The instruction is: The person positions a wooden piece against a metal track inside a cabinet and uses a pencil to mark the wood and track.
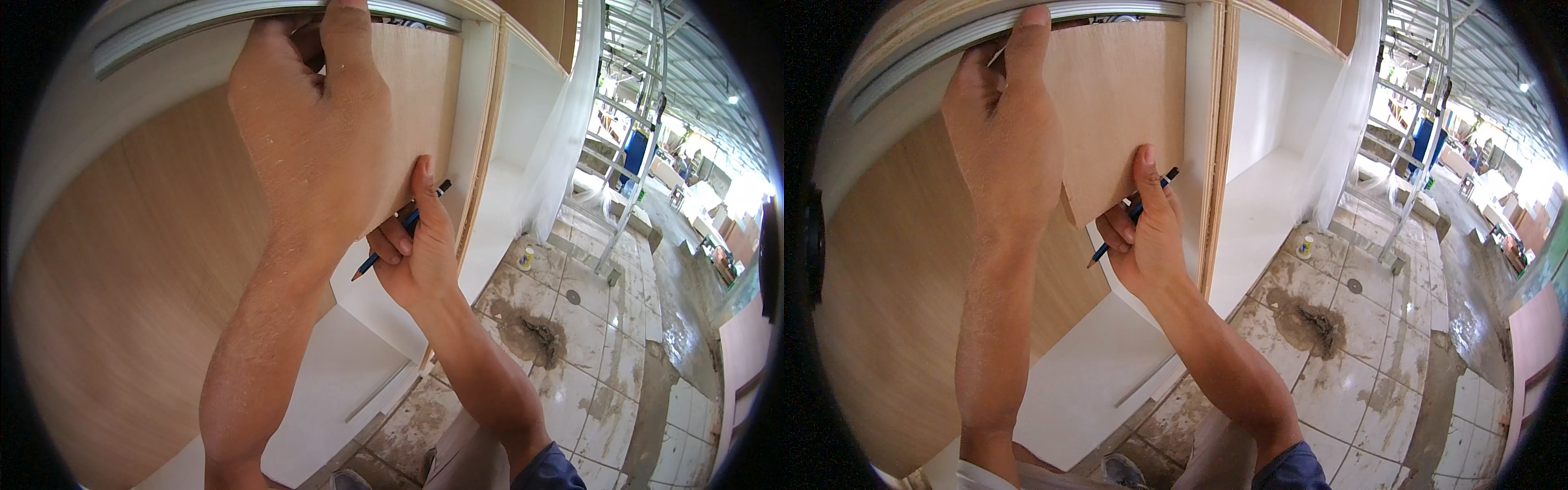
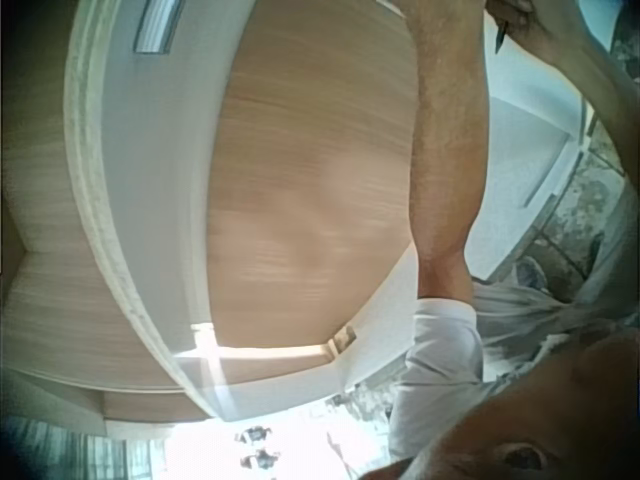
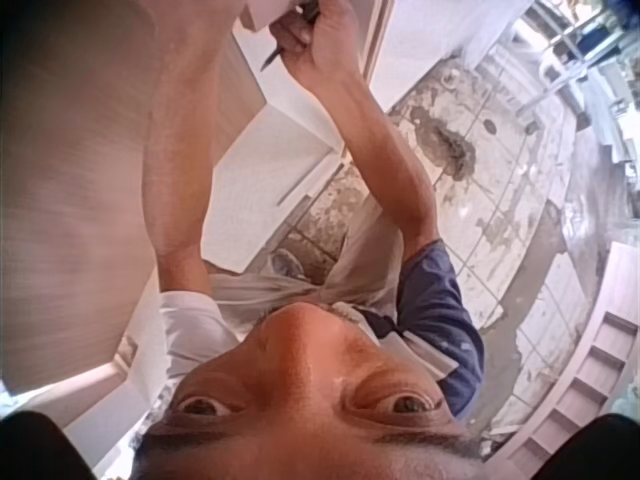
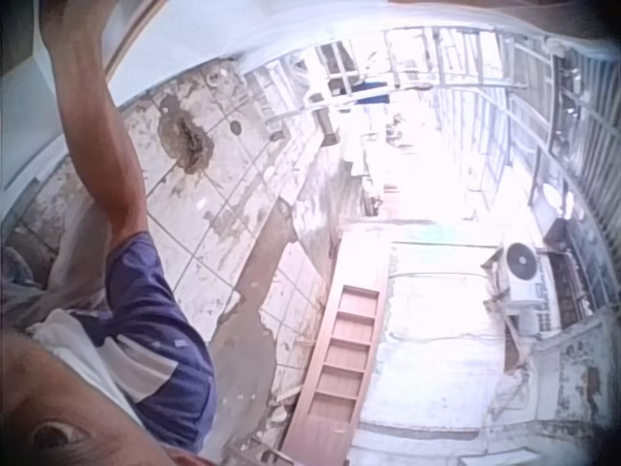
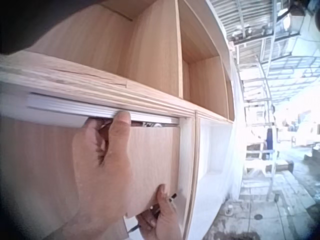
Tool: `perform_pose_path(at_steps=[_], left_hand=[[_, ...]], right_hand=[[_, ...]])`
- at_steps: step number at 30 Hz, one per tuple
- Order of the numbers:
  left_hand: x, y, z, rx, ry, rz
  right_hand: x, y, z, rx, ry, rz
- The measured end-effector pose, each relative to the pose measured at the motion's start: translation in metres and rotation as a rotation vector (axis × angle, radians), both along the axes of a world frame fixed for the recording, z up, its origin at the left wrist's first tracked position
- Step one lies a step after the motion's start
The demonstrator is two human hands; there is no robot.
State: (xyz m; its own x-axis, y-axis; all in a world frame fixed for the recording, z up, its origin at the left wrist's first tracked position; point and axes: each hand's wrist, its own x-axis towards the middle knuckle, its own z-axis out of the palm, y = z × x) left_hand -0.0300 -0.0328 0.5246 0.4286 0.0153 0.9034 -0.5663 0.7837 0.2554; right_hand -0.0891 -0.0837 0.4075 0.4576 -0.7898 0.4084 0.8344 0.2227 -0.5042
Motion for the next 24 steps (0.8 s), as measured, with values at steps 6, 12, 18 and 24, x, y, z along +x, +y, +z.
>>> perform_pose_path(at_steps=[6, 12, 18, 24], left_hand=[[-0.0071, 0.0021, 0.0045, 0.012, 0.088, -0.124], [0.0006, 0.0035, 0.0051, -0.024, -0.007, -0.242], [-0.0068, -0.0021, 0.0045, -0.022, 0.054, -0.195], [-0.0083, -0.0036, 0.0053, -0.046, 0.037, -0.227]], right_hand=[[-0.0008, -0.0007, -0.0015, 0.002, -0.026, 0.008], [-0.0006, 0.0026, 0.0024, 0.033, -0.039, 0.017], [-0.0008, 0.0006, 0.0014, 0.004, -0.031, -0.006], [-0.0001, 0.0022, 0.0025, 0.025, -0.030, 0.007]])
